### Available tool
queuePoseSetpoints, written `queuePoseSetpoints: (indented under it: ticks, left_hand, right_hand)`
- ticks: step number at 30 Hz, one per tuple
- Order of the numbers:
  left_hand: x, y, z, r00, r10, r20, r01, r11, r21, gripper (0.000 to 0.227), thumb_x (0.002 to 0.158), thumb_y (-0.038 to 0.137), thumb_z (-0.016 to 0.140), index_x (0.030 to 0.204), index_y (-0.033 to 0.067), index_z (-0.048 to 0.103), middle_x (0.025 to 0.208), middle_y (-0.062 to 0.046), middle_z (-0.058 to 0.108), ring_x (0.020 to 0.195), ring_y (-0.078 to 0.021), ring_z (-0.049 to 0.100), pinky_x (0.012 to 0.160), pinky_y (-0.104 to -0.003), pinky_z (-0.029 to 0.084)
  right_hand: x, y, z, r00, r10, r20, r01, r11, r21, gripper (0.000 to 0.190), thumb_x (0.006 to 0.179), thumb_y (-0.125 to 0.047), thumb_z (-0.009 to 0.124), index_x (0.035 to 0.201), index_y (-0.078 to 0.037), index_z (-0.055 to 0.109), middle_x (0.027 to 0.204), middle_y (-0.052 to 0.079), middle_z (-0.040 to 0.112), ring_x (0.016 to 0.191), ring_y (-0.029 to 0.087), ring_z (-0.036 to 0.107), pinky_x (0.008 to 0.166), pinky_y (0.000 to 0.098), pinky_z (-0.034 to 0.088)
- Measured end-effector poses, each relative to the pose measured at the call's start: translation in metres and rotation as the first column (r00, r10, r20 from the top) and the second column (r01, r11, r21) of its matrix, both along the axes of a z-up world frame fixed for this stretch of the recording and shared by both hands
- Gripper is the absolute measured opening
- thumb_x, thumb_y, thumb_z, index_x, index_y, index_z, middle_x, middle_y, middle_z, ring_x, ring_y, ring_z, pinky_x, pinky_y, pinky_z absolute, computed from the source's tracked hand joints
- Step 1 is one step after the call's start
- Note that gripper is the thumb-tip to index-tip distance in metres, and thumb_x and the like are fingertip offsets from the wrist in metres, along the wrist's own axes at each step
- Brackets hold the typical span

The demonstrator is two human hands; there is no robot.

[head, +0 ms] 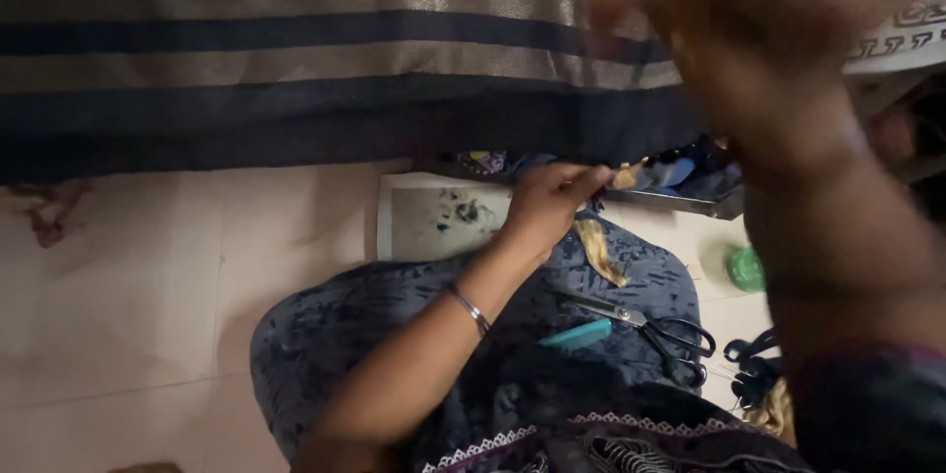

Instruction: Attaching decorative artificial hair tassels to the border of a saree.

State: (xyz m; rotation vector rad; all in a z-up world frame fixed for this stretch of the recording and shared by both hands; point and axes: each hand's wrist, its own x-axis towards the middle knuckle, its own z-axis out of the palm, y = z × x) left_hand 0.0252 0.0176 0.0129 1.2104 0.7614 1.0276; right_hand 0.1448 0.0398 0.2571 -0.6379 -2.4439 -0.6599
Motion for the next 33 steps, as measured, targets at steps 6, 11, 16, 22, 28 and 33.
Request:
queuePoseSetpoints:
  ticks: [6,11,16,22,28,33]
  left_hand:
    - [-0.017,-0.019,0.03,0.997,0.02,-0.078,-0.014,0.997,0.075,0.034,0.094,0.031,0.074,0.1,-0.0027,0.08,0.077,-0.004,0.073,0.069,-0.007,0.059,0.063,-0.027,0.048]
    - [-0.011,-0.03,0.03,0.985,-0.029,0.169,0.066,0.975,-0.213,0.028,0.094,0.025,0.072,0.102,-0.0017,0.077,0.08,-0.005,0.073,0.064,-0.0077,0.061,0.053,-0.023,0.044]
    - [-0.001,-0.026,-0.007,0.863,-0.023,0.504,0.218,0.918,-0.331,0.018,0.099,0.017,0.072,0.101,-0.0007,0.073,0.076,-0.004,0.068,0.064,-0.0088,0.06,0.059,-0.022,0.047]
    - [-0.012,-0.018,-0.001,0.85,0.06,0.523,0.136,0.935,-0.327,0.014,0.098,0.014,0.07,0.097,0.001,0.073,0.08,-0.002,0.068,0.071,-0.0089,0.061,0.066,-0.022,0.049]
    - [-0.016,-0.021,0.008,0.854,0.011,0.52,0.173,0.937,-0.303,0.016,0.099,0.016,0.07,0.1,0.0006,0.074,0.08,-0.002,0.067,0.072,-0.0081,0.06,0.065,-0.022,0.048]
    - [-0.007,-0.028,0.017,0.851,0.013,0.525,0.21,0.908,-0.363,0.016,0.097,0.016,0.071,0.099,0.0005,0.074,0.079,0.001,0.065,0.07,-0.0073,0.06,0.061,-0.021,0.045]
  right_hand:
    - [0.026,-0.107,-0.095,0.897,-0.065,-0.438,-0.233,0.773,-0.591,0.023,0.098,0.001,0.063,0.12,0.003,0.058,0.103,0.013,0.072,0.094,0.021,0.076,0.079,0.0319,0.064]
    - [0.024,-0.141,-0.184,0.569,-0.214,-0.794,-0.397,0.774,-0.493,0.032,0.098,0.01,0.068,0.124,0.004,0.05,0.108,0.018,0.071,0.101,0.022,0.076,0.089,0.0339,0.068]
    - [0.031,-0.156,-0.201,0.491,-0.505,-0.71,-0.283,0.678,-0.678,0.009,0.094,0.013,0.065,0.102,0.01,0.062,0.103,0.023,0.072,0.092,0.026,0.076,0.084,0.0377,0.067]
    - [0.117,-0.162,-0.19,0.061,-0.376,-0.925,-0.465,0.809,-0.36,0.008,0.115,0.0,0.065,0.108,-0.005,0.063,0.091,0.012,0.071,0.076,0.017,0.069,0.067,0.0262,0.057]
    - [0.15,-0.166,-0.175,-0.064,-0.218,-0.974,-0.621,0.772,-0.132,0.01,0.122,-0.008,0.057,0.114,-0.006,0.062,0.106,0.007,0.068,0.094,0.016,0.066,0.079,0.0303,0.054]
    - [0.076,-0.151,-0.151,0.075,-0.287,-0.955,-0.586,0.762,-0.276,0.004,0.115,-0.007,0.061,0.113,-0.006,0.063,0.107,0.006,0.066,0.096,0.016,0.068,0.083,0.034,0.06]
